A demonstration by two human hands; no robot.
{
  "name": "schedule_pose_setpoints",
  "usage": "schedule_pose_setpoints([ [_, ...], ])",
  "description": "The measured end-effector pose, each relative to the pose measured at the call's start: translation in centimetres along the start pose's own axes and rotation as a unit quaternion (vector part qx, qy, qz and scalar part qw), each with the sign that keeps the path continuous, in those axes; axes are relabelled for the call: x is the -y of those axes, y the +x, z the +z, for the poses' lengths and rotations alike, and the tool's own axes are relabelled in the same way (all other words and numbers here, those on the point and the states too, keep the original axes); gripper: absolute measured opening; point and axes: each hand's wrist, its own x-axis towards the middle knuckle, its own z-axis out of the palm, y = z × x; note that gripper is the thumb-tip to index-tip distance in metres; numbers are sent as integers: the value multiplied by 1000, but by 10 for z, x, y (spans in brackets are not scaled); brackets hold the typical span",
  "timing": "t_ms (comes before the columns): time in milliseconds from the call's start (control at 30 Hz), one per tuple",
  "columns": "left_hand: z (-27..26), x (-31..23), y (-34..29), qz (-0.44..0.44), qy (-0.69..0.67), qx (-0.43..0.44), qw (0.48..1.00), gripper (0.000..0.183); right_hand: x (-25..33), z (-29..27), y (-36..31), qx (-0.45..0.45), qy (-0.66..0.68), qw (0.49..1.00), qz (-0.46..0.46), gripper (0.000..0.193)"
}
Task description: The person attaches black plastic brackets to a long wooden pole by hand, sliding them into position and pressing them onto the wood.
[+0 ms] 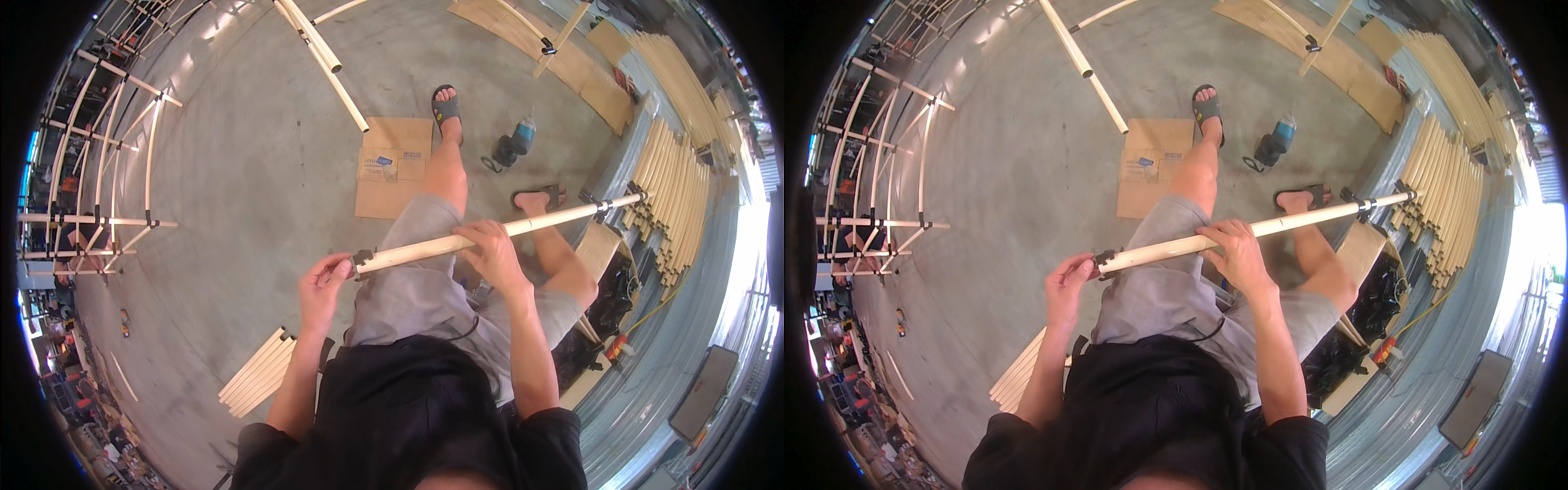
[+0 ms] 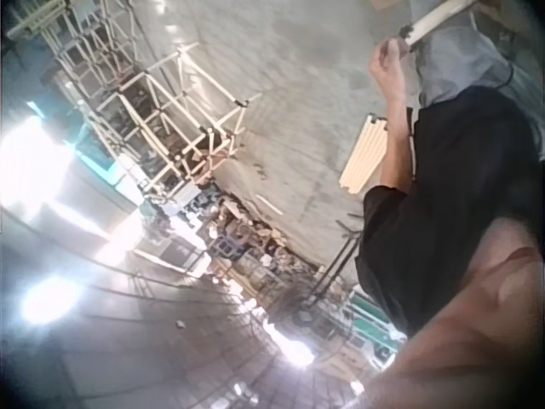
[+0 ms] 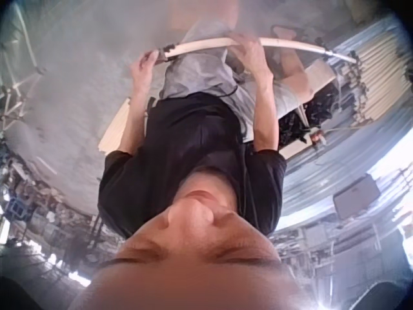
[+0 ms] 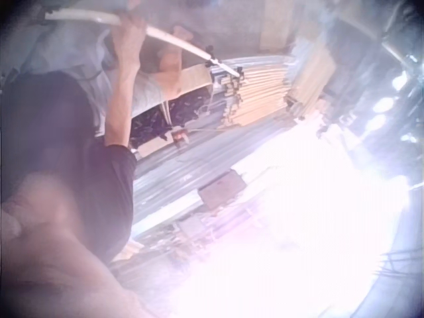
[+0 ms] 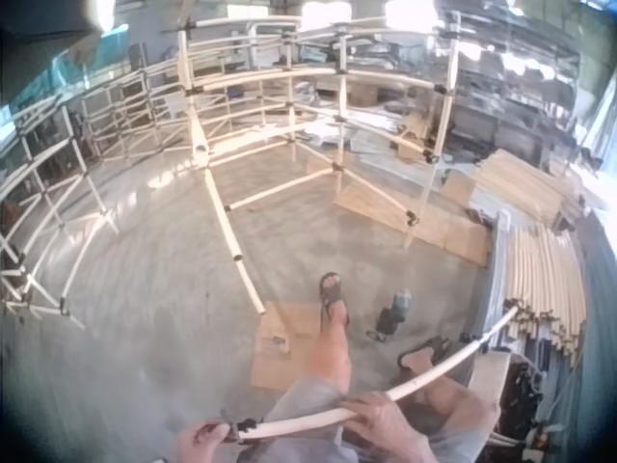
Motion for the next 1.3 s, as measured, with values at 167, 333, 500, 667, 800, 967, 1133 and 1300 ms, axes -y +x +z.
schedule_pose_setpoints([
  [167,-22,4,8,-213,41,3,976,40,20,-13,6,26,-4,1000,-12,41],
  [333,-19,2,19,-261,-52,87,960,45,75,4,29,29,79,989,-120,42],
  [500,-26,10,23,-238,-149,190,941,46,101,42,63,189,122,967,-122,37],
  [667,-26,-9,9,-185,-168,214,944,55,100,55,71,249,116,956,-101,35],
  [800,-6,-7,-7,-146,-125,120,974,57,97,67,69,223,172,958,-55,31],
  [967,-5,25,-21,-35,-150,17,988,37,114,72,71,208,241,948,-6,25],
  [1133,-17,18,-14,46,-53,-10,997,16,121,84,75,176,206,961,-63,23],
  [1300,-27,8,-16,45,-30,6,999,16,124,87,72,196,250,948,-39,22],
])
